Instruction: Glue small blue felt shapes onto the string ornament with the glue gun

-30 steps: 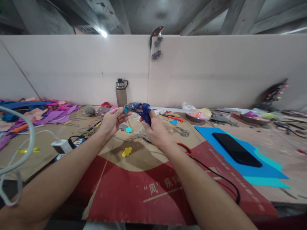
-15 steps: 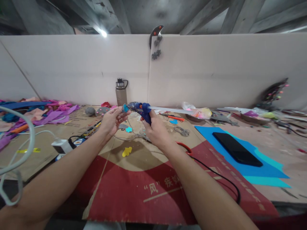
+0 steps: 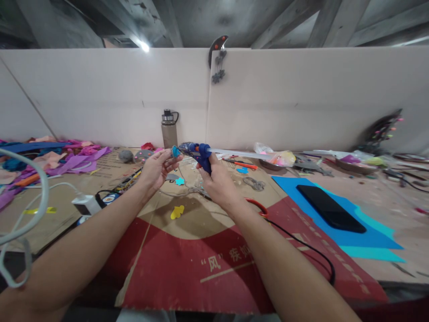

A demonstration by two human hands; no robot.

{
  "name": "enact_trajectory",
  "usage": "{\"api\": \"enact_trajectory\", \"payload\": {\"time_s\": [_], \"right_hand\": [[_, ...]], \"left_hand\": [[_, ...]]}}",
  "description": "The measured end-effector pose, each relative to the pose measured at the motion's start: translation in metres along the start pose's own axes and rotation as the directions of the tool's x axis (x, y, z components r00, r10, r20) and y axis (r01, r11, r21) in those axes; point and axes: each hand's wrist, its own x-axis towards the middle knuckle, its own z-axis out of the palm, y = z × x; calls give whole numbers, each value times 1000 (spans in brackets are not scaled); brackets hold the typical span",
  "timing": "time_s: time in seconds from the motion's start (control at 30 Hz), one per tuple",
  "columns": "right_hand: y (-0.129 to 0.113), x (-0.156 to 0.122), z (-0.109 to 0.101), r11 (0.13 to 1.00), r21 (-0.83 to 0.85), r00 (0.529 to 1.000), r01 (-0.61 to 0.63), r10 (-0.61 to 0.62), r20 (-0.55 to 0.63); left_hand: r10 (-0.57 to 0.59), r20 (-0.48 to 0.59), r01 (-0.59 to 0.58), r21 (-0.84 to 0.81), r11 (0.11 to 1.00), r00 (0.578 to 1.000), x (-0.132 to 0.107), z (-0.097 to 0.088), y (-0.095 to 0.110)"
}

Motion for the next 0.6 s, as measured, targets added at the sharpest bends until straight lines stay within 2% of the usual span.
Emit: {"api": "enact_trajectory", "payload": {"time_s": [0.23, 0.47, 0.53, 0.6], "right_hand": [[3, -1, 1, 995, -84, 998, 60, -61, -5], [-6, -5, 0, 929, -260, 964, 264, -254, 75], [-6, -4, 0, 939, -232, 967, 253, -248, 52], [-2, -3, 1, 975, -137, 983, 177, -181, -14]], "left_hand": [[13, -19, -13, 49, 999, 1000, 0, 1, 1], [20, -34, -18, 57, 998, 999, 2, -1, 0], [23, -53, -20, 50, 999, 998, 3, -2, -1], [21, -64, -18, 49, 999, 998, 3, -3, -1]]}}
